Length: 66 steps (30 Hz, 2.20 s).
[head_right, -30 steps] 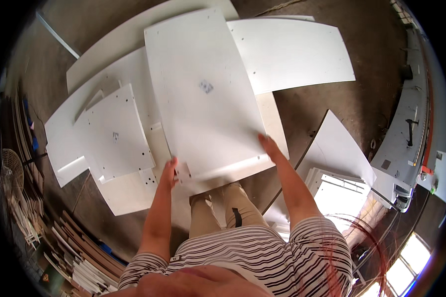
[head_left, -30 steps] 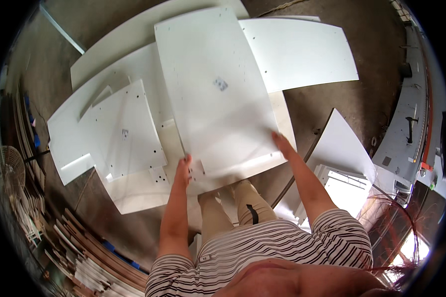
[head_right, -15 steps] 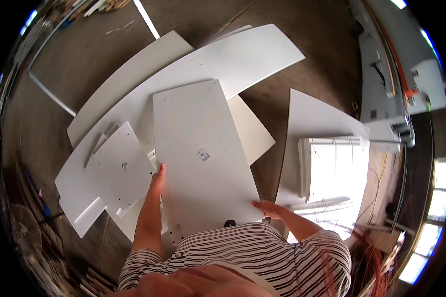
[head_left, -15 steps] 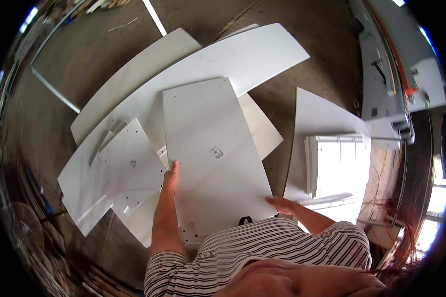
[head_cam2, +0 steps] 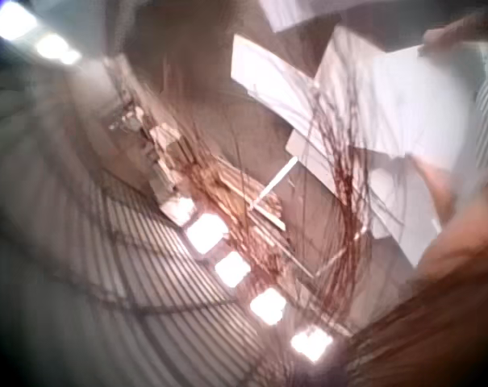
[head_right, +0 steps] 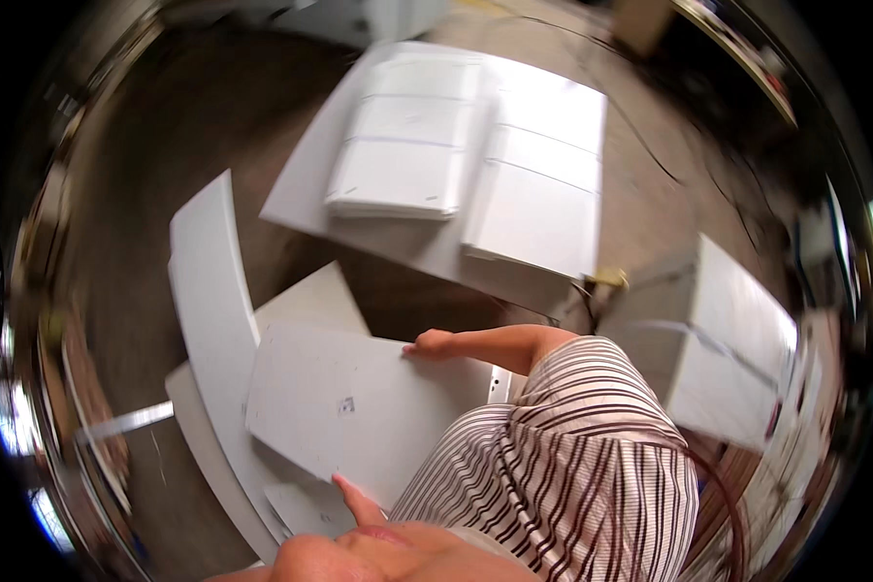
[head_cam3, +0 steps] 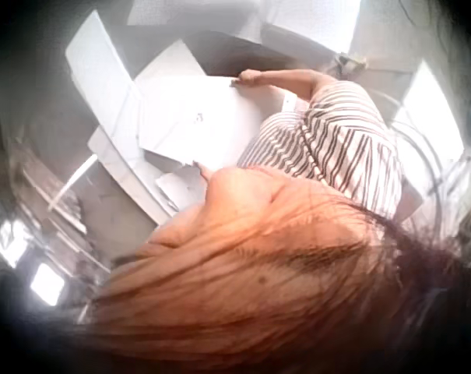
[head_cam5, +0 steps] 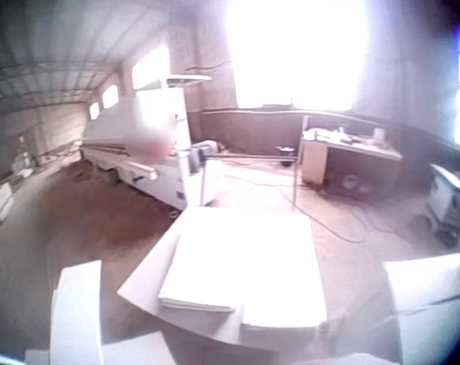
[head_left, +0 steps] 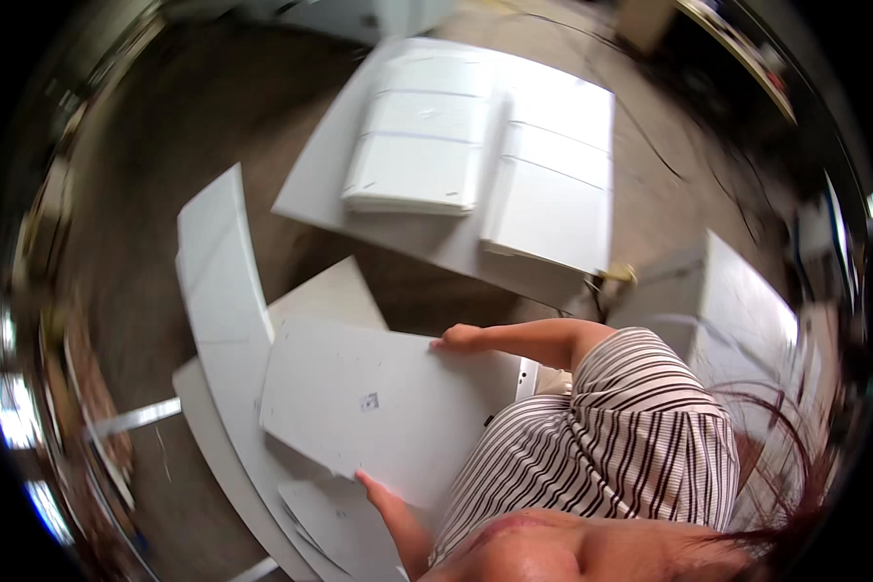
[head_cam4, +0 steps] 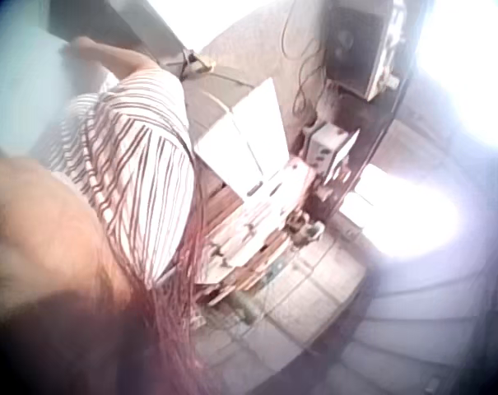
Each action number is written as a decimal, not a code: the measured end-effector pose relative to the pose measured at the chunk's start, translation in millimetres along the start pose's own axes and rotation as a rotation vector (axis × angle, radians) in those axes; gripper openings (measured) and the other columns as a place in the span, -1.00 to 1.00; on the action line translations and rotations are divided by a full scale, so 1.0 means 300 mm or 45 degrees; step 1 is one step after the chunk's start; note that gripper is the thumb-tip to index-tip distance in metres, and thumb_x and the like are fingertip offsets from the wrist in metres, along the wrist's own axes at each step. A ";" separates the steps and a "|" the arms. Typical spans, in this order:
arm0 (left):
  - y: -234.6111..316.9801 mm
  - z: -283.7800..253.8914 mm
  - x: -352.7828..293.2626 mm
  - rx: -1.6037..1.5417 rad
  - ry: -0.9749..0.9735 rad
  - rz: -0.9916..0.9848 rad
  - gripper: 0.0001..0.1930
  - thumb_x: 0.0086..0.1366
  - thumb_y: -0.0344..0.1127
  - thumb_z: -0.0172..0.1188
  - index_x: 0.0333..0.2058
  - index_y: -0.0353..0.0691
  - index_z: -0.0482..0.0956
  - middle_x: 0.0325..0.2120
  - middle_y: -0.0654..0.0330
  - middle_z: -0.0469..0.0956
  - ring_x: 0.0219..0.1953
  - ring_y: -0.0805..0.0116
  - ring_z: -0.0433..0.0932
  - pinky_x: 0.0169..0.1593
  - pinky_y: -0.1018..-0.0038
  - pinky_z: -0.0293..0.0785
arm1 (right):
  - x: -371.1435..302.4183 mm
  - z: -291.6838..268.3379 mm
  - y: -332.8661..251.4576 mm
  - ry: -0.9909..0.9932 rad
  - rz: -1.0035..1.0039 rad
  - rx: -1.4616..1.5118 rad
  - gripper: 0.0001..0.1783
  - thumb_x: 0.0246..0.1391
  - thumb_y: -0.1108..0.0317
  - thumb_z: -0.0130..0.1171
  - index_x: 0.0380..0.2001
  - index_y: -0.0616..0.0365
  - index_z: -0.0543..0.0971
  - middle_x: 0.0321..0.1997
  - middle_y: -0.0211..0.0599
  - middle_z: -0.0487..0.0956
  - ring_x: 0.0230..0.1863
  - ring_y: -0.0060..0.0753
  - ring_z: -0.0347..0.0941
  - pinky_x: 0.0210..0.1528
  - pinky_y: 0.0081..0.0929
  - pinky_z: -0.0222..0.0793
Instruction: The person assembles white flat-pack furniture panels in a workshop. They pick up panels, align them, and secure them using a white plastic zip tie, repeating this process for multiple units. A smartphone is visible on the workbench, occasionally used by the person.
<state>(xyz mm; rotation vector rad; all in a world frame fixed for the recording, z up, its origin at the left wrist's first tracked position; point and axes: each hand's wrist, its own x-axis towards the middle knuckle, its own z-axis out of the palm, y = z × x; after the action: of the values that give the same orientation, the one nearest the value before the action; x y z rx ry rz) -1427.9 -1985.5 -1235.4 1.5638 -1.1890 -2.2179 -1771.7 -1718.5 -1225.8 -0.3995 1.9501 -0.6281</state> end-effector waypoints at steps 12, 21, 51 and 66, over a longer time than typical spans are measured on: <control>0.297 0.746 0.298 0.661 -0.202 0.205 -0.20 0.35 0.25 -0.13 0.22 -0.43 0.17 0.18 0.00 0.29 0.16 0.09 0.32 0.21 0.25 0.27 | -0.405 -0.187 0.385 0.651 0.099 0.637 -0.22 0.23 -0.30 -0.36 -0.11 0.24 0.51 -0.10 0.03 0.55 -0.01 0.03 0.44 0.05 -0.17 0.29; -0.091 1.414 0.249 0.846 -1.097 0.237 -0.24 0.31 0.24 -0.04 0.07 -0.48 0.33 0.00 0.01 0.45 -0.03 0.15 0.48 0.04 0.31 0.45 | -0.611 0.147 0.923 1.371 0.351 0.860 -0.24 0.29 -0.23 -0.46 -0.23 0.29 0.48 -0.15 0.09 0.54 -0.06 0.17 0.42 0.01 -0.13 0.30; -1.237 2.142 -0.282 1.594 -1.695 -0.673 -0.30 0.34 0.21 -0.08 0.16 -0.34 0.26 0.08 0.06 0.39 0.08 0.13 0.41 0.13 0.20 0.36 | -1.285 0.283 1.835 1.873 1.379 1.307 -0.18 0.22 -0.33 -0.32 -0.16 0.31 0.52 -0.06 0.15 0.53 0.06 0.14 0.39 0.08 -0.14 0.28; -1.447 2.157 -0.558 1.595 -1.456 -0.926 -0.26 0.36 0.21 -0.12 0.16 -0.44 0.25 0.11 -0.01 0.37 0.11 0.10 0.39 0.16 0.19 0.33 | -1.515 0.217 2.049 1.815 1.593 1.171 -0.23 0.22 -0.34 -0.41 -0.28 0.15 0.51 -0.20 0.11 0.56 -0.05 0.25 0.40 0.00 -0.02 0.31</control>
<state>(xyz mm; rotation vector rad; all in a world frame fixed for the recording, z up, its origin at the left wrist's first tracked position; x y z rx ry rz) -1784.5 -1279.5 -1332.8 0.7526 -3.2075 -3.1946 -1516.8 -996.8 -1279.5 2.1729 2.1817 -0.8719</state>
